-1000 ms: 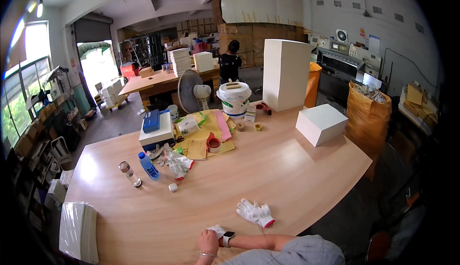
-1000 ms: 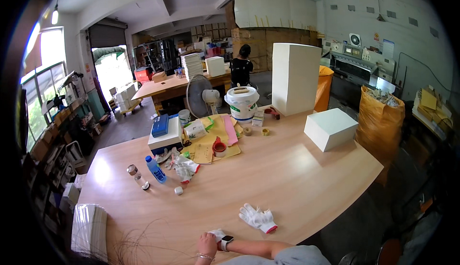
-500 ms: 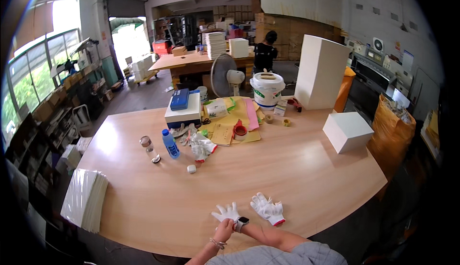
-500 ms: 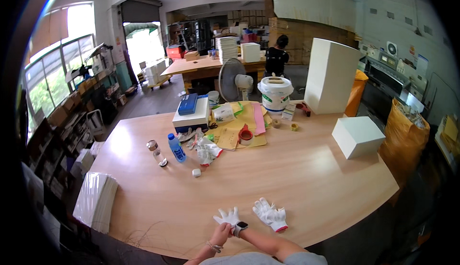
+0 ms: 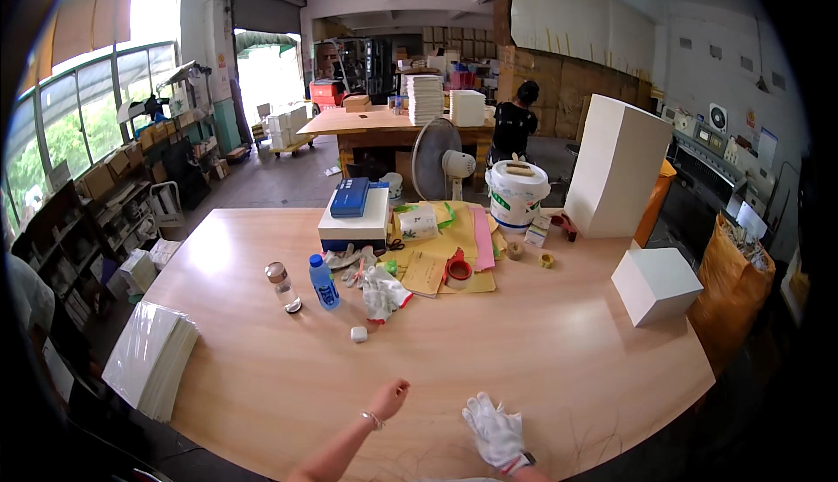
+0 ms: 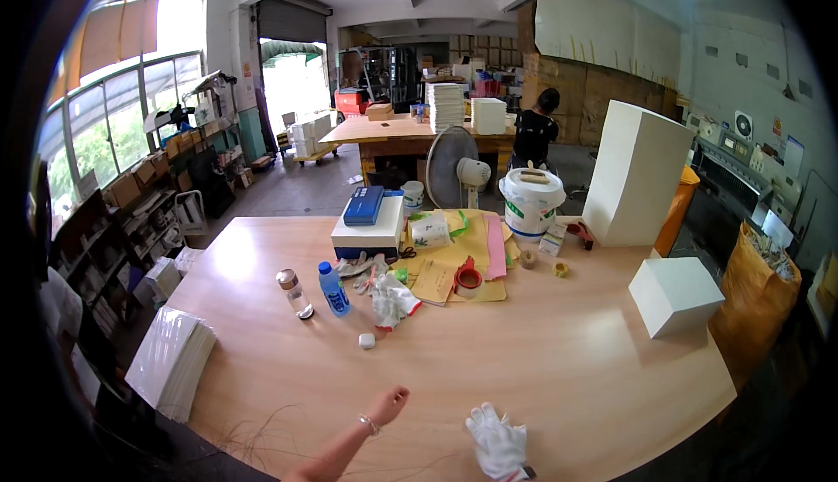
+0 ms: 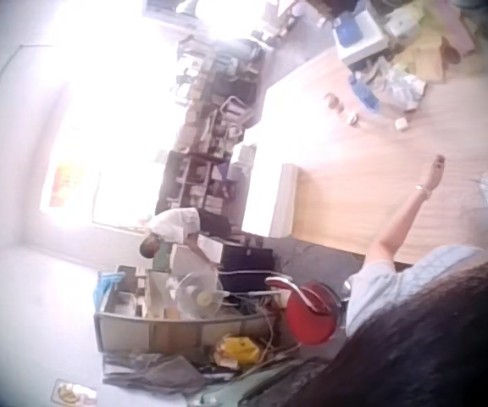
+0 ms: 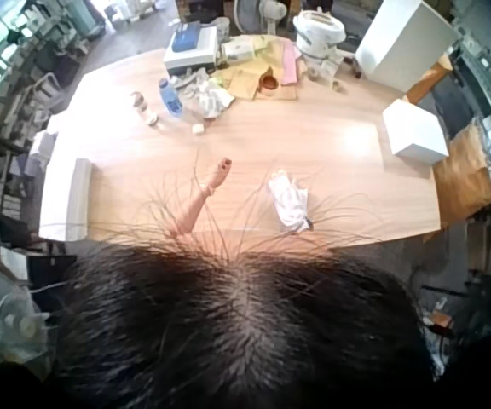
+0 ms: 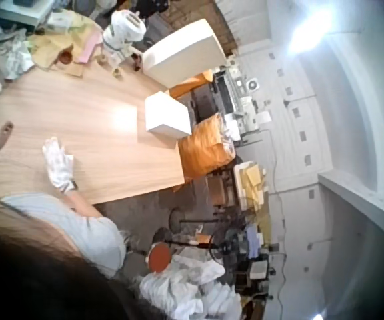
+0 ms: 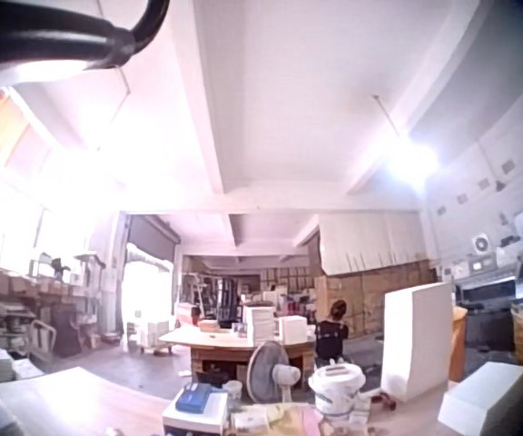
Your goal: The person puts on white gloves and repeatedly separates single sheets of white paper from a stack on a wooden table. They lift the top sheet, peel it away from the rest, and place it on the table to the left. The process is repeated multiple times throughout the clip.
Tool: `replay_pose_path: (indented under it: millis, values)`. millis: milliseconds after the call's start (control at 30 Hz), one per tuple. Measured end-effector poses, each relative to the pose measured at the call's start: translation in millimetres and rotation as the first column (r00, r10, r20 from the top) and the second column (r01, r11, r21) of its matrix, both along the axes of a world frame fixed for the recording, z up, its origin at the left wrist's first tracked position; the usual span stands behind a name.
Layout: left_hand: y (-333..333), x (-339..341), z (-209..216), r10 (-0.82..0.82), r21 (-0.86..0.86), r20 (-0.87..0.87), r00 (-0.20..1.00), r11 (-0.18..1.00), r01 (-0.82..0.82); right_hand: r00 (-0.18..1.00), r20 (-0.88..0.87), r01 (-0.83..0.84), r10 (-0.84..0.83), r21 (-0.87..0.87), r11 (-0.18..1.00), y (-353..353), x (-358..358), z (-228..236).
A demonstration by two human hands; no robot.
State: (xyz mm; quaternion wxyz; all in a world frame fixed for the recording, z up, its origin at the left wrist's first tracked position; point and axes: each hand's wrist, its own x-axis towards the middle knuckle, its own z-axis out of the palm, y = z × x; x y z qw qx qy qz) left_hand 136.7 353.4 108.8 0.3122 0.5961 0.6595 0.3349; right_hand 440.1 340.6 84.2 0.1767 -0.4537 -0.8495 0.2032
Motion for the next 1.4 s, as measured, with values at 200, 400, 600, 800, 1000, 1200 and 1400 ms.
replay_pose_path:
  millis: [200,400,600,800,1000,1200,1400]
  values:
    - [144,-70,-56,0.096,0.14,-0.564,0.82,0.99,-0.02,0.994,0.05,0.054,-0.093,0.519,0.853,8,-13,73]
    - [221,-107,-87,0.179,0.141,-0.748,0.639,0.984,-0.111,0.987,0.08,0.055,-0.139,0.647,0.76,77,-62,87]
    - [241,-127,-63,0.248,-0.036,-0.232,0.94,0.964,-0.263,0.985,-0.041,0.168,-0.167,0.441,0.882,177,-93,-58]
    - [158,-137,-38,0.233,-0.143,0.943,0.239,0.929,-0.341,0.989,0.012,0.132,-0.145,0.338,0.932,195,-115,-47]
    - [48,-90,1,0.093,-0.082,0.995,0.02,0.947,-0.312,1.0,-0.006,0.015,-0.014,0.275,0.961,194,-106,-28]
    - [-46,-60,-27,0.3,-0.166,0.875,0.38,0.923,-0.346,0.788,-0.611,0.044,0.073,0.173,0.984,114,-110,-22]
    - [-111,-5,-24,0.248,-0.157,0.861,0.444,0.96,-0.231,0.741,-0.619,-0.526,0.261,-0.293,0.798,-4,-156,15]
